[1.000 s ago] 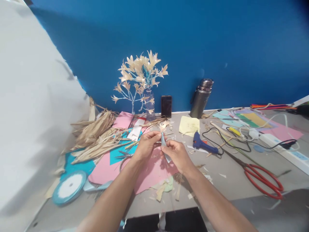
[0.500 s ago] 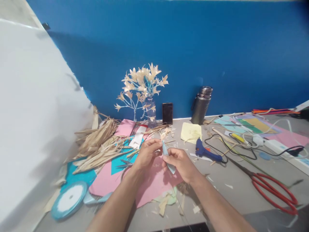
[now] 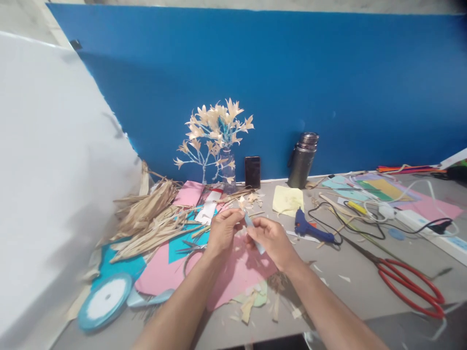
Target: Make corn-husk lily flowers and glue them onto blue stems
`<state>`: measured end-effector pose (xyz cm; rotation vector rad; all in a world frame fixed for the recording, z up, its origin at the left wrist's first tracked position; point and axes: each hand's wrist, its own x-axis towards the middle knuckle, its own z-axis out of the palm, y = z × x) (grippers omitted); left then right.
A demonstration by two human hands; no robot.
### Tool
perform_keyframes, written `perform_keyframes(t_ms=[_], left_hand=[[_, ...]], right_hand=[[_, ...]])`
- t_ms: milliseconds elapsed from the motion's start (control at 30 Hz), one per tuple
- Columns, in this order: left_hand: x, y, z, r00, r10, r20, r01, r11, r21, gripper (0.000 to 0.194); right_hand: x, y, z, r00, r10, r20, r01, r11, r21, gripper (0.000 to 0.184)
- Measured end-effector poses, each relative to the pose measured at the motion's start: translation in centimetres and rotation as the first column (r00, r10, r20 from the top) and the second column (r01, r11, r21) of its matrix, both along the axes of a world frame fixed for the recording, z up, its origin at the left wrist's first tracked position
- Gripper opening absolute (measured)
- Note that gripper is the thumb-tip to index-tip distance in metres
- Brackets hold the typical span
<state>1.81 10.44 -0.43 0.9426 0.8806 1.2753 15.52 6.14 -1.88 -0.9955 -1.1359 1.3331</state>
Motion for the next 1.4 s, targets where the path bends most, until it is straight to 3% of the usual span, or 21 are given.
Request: perform_keyframes(t_ms=[133, 267, 433, 533, 633, 700, 733, 800, 900, 967, 1033, 1167, 1267, 1400], left_hand=[[0.1, -0.2, 0.0, 0.995, -0.093, 0.021, 0.092, 0.995, 0.023, 0.028], [0.2, -0.3, 0.2, 0.984, -0.146, 0.102, 0.146, 0.989, -0.002, 0.033], [0.1, -0.8, 0.8, 0.981, -0.185, 0.061, 0.183, 0.983, 0.027, 0.031], [0.0, -0.9, 1.0, 0.986, -0.166, 0.027, 0.165, 0.986, 0.028, 0.029], [-0.1, -0.7, 0.8, 0.994, -0.108, -0.011, 0.108, 0.994, 0.016, 0.025], [-0.1, -0.4, 0.5, 0.996, -0.084, -0.029, 0.085, 0.996, 0.012, 0.024], [-0.1, -0.3, 0.3, 0.996, -0.085, -0.030, 0.085, 0.996, 0.006, 0.023], [-0.1, -0.1, 0.1, 0.994, -0.113, -0.015, 0.112, 0.993, -0.028, 0.022], [0.0, 0.2, 0.3, 0.987, -0.162, 0.023, 0.163, 0.976, -0.147, 0.018], [0.4, 0.7, 1.1, 0.979, -0.204, 0.014, 0.201, 0.949, -0.242, 0.014], [1.2, 1.7, 2.1, 0.964, -0.265, -0.027, 0.247, 0.928, -0.279, 0.010], [4.9, 4.8, 3.4, 0.921, -0.376, -0.100, 0.345, 0.907, -0.240, 0.011], [8.8, 7.6, 2.2, 0.902, -0.408, -0.143, 0.343, 0.876, -0.338, 0.015], [12.0, 10.0, -0.9, 0.897, -0.411, -0.164, 0.330, 0.868, -0.372, 0.016]], right_hand=[[-0.4, 0.0, 0.0, 0.994, -0.105, -0.036, 0.106, 0.994, 0.011, 0.045], [0.1, -0.1, -0.1, 0.991, -0.032, -0.134, 0.033, 0.999, 0.012, 0.042], [0.7, 0.1, -0.4, 0.984, 0.069, -0.164, -0.071, 0.997, -0.008, 0.040], [0.7, -0.3, -0.1, 0.989, 0.101, -0.108, -0.105, 0.994, -0.032, 0.039], [1.7, -1.3, 0.2, 0.985, 0.067, 0.157, -0.077, 0.995, 0.059, 0.030], [3.5, -2.0, 0.2, 0.884, -0.115, 0.453, 0.040, 0.984, 0.173, 0.019], [4.8, -2.2, 0.2, 0.774, -0.232, 0.590, 0.114, 0.966, 0.231, 0.014], [7.9, -2.5, -0.1, 0.482, -0.375, 0.792, 0.228, 0.926, 0.300, 0.014], [12.3, -2.3, -0.3, 0.084, -0.374, 0.923, 0.230, 0.909, 0.348, 0.016], [14.4, -1.9, -0.4, -0.072, -0.315, 0.946, 0.170, 0.931, 0.323, 0.019], [15.5, -1.5, -0.4, -0.141, -0.269, 0.953, 0.103, 0.953, 0.285, 0.020], [16.0, -0.8, -0.7, -0.138, -0.215, 0.967, 0.058, 0.973, 0.224, 0.019], [16.0, -0.6, -1.0, -0.115, -0.187, 0.975, 0.058, 0.979, 0.195, 0.021], [16.1, -0.4, -1.3, -0.094, -0.204, 0.975, 0.085, 0.974, 0.212, 0.027]])
